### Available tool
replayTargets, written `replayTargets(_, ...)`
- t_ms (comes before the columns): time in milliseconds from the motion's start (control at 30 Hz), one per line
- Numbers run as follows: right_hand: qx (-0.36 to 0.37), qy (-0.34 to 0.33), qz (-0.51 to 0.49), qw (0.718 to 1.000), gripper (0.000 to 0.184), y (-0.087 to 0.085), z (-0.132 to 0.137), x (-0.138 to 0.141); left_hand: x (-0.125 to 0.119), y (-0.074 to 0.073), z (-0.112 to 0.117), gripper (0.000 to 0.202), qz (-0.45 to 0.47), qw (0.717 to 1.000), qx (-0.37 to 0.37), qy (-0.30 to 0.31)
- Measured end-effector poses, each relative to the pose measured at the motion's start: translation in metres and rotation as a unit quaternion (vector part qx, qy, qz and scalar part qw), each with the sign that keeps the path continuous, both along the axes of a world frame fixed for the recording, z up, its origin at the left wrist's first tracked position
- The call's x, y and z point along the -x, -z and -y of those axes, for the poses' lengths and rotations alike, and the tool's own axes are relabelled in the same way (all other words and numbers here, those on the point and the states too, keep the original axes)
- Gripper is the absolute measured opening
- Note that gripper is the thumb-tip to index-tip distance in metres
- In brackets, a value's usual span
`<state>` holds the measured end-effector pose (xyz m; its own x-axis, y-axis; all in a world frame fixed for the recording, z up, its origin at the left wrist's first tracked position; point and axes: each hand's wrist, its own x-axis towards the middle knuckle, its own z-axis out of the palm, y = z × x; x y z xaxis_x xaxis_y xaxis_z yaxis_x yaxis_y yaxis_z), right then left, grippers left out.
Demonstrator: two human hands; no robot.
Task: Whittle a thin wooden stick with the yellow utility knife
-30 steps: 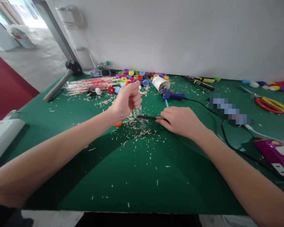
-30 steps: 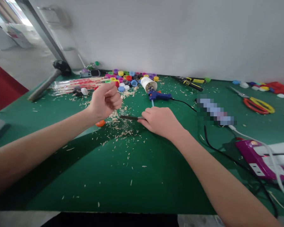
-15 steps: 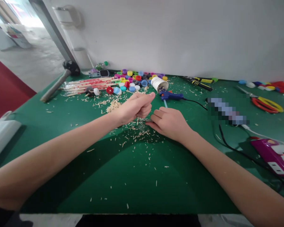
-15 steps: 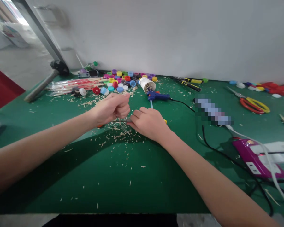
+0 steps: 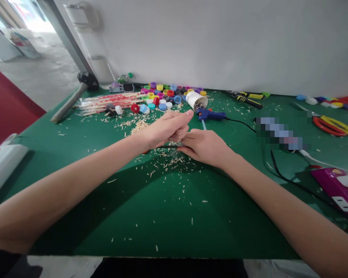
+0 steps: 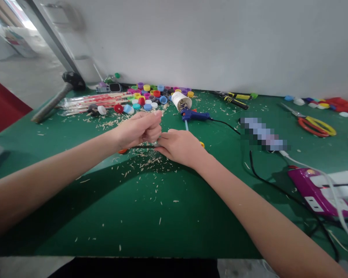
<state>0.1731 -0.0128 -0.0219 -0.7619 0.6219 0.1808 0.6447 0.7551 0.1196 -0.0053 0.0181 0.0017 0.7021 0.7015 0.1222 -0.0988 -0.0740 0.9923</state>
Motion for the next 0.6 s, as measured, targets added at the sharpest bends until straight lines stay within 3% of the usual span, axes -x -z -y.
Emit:
replayTargets(233,0.016,-0.005,0.007,1.000,0.039,-0.002,0.001,0.002,0.000,-0.004,0.007,0.057,-0.025,1.000,0.000,-0.002)
replayTargets(467,-0.056,0.039,0.037,0.997,0.040,-0.014,0.008,-0.014,0.001,-0.004,0.006,0.056,0.000,1.000,0.019,-0.003)
replayTargets(600,0.033,0.045,0.022,0.998,0.037,-0.013,0.001,-0.031,0.003,-0.004,0.005,0.055,-0.006,1.000,0.018,0.001)
